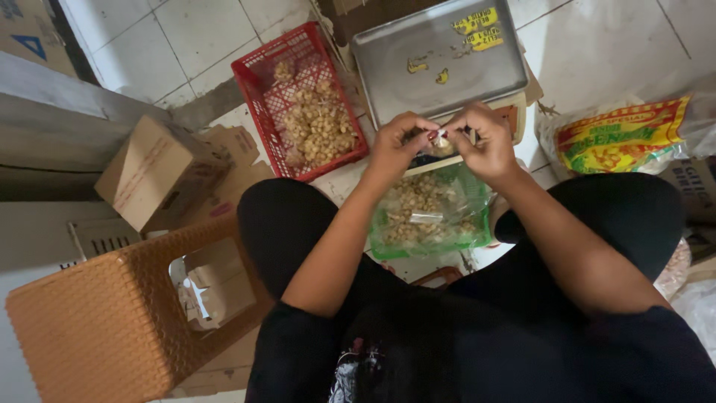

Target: The person fills plastic bags with peanuts by hand, places them on a digital scale to check their weight, and adjusts the quantity of peanuts to reach a target weight.

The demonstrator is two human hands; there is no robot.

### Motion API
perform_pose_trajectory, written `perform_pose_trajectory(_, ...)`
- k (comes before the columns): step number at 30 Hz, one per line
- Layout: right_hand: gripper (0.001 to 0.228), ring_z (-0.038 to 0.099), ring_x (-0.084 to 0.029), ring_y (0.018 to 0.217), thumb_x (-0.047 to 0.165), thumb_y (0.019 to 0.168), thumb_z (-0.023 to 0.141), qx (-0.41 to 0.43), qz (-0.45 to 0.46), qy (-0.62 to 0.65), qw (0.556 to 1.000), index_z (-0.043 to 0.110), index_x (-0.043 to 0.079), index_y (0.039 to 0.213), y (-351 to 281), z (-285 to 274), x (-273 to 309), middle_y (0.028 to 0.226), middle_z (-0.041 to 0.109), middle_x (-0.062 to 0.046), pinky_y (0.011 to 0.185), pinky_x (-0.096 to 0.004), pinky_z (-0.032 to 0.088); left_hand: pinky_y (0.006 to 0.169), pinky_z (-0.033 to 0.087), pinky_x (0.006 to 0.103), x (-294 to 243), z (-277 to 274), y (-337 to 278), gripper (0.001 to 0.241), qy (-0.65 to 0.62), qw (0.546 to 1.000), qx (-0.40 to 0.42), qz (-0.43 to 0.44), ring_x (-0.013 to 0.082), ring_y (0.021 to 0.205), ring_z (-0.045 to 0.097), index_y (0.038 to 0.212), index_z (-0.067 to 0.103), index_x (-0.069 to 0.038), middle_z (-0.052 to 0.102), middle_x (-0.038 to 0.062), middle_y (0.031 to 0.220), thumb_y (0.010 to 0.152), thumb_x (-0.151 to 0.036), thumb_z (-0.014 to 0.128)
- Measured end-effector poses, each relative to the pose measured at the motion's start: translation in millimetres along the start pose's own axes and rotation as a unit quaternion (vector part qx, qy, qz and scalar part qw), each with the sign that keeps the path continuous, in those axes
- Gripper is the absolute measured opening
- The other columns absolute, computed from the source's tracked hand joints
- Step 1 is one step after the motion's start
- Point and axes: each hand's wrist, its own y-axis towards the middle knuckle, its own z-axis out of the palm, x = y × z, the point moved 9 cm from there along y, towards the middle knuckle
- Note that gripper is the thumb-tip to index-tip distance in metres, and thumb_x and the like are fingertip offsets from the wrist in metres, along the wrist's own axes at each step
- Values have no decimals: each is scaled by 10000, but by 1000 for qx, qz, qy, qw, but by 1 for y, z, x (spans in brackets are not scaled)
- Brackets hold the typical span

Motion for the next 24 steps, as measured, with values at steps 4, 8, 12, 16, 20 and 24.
perform_pose_trajectory(4,128,635,-204,921,-88,911,733,38,18,44,998,668,4,971,-1,4,-6,949,668,-82,847,-325,489,769,573,276,15,-5,-1,94,-15,999,14,-40,117,903,666,1076,718,13,680,42,1002,992,8,677)
perform_pose_trajectory(8,118,631,-170,922,-72,920,732,71,58,60,994,679,7,991,-5,9,-15,946,655,-66,850,-302,488,820,556,282,13,-6,-2,93,-11,998,42,-37,120,925,664,1068,709,19,701,46,1000,988,14,663)
perform_pose_trajectory(12,119,636,-163,910,-71,910,722,81,56,60,993,686,4,994,-8,10,-17,934,663,-64,843,-294,493,797,558,295,1,0,-3,107,25,997,67,-26,130,885,669,1077,696,12,667,44,987,984,1,643)
perform_pose_trajectory(16,131,653,-159,946,-81,900,715,76,58,50,994,690,1,1000,-9,8,-18,966,680,-72,864,-294,500,844,547,321,-27,1,-4,122,135,987,63,63,195,929,689,1075,690,-2,692,84,995,953,4,680)
perform_pose_trajectory(20,158,668,-164,981,-82,913,706,76,78,76,991,708,19,1035,-9,10,-17,1014,703,-77,889,-287,512,866,537,331,-39,2,-5,108,147,984,55,83,226,949,684,1060,669,-14,684,92,1004,953,-15,682)
perform_pose_trajectory(24,192,668,-175,903,-92,916,706,94,75,50,991,748,38,1050,-7,12,-9,975,712,-83,825,-295,508,856,514,329,-38,5,-6,122,176,980,41,78,227,949,642,1046,627,-22,646,87,999,939,-27,683)
